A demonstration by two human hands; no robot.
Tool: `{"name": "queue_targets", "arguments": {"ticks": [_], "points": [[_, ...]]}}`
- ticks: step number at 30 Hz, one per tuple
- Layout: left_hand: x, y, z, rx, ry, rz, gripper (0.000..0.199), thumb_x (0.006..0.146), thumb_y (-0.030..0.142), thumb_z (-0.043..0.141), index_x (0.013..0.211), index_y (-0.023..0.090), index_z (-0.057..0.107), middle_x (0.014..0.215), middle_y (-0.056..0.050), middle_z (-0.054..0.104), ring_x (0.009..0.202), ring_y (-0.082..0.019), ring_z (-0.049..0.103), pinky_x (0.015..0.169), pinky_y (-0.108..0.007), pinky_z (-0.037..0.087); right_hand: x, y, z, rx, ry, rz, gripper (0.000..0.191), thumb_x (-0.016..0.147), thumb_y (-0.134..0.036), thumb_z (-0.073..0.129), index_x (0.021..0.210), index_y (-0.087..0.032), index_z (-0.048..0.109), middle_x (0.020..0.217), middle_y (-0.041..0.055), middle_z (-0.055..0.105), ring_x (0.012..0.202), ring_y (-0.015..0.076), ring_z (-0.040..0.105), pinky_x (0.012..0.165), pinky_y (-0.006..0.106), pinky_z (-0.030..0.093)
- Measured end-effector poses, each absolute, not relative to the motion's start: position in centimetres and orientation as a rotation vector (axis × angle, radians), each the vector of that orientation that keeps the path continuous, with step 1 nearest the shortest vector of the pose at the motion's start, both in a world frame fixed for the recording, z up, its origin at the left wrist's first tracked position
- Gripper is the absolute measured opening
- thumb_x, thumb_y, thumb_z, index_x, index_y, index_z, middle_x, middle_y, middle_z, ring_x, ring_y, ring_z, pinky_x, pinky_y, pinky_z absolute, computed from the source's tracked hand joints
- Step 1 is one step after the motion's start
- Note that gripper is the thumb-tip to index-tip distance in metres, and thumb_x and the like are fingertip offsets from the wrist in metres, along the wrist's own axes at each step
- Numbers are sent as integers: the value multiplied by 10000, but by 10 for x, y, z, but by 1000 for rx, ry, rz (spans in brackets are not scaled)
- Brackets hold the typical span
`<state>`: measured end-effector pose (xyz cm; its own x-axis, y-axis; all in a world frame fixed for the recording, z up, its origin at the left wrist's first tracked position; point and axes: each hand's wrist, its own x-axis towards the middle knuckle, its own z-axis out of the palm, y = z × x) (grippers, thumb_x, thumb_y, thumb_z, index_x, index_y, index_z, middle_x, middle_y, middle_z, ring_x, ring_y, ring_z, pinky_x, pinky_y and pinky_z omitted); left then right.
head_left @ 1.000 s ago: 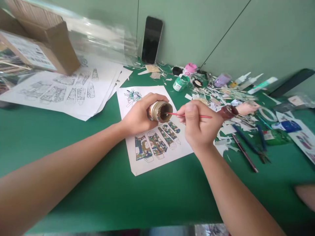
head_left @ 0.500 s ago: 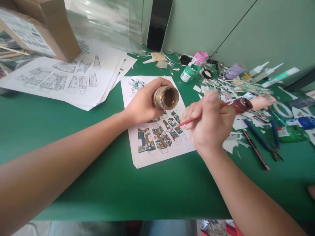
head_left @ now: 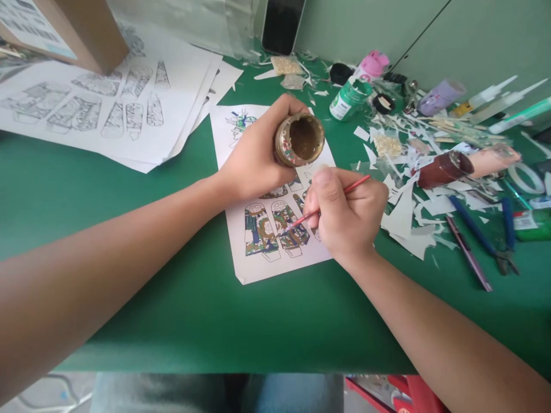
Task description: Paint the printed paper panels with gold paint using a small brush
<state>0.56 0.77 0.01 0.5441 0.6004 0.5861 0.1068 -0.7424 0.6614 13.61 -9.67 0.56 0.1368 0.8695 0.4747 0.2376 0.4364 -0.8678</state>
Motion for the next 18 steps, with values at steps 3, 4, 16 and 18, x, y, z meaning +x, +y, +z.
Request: {"name": "queue_targets", "arguments": {"ticks": [3,4,16,18], "points": [[6,8,0,2238,564,1131,427,701,297,614,1071,187,431,1065,-68,600,936,-202,599,827,-419,535,136,-98,5,-1069,-1421,584,536,914,-506,589,486,-202,479,410,-67,457,344,31,455,335,212,323],[6,8,-1,2237,570,1128,423,704,302,611,1071,196,431,1072,-68,601,942,-208,603,829,-424,537,136,-98,5,-1068,-1428,582,536,918,-496,587,485,-201,476,412,-66,458,345,29,455,338,210,323],[8,5,3,2158,599,1120,404,653,256,647,1005,237,450,1084,-58,614,944,-217,584,872,-453,540,136,-100,7,-1126,-1492,582,517,928,-441,591,484,-199,481,404,-75,422,355,33,447,370,206,331],[8,5,4,2157,615,1101,412,664,280,656,1016,241,446,1106,-58,608,973,-233,589,886,-471,522,136,-100,7,-1133,-1482,584,507,924,-448,593,491,-205,491,407,-77,423,359,38,452,371,207,338]]}}
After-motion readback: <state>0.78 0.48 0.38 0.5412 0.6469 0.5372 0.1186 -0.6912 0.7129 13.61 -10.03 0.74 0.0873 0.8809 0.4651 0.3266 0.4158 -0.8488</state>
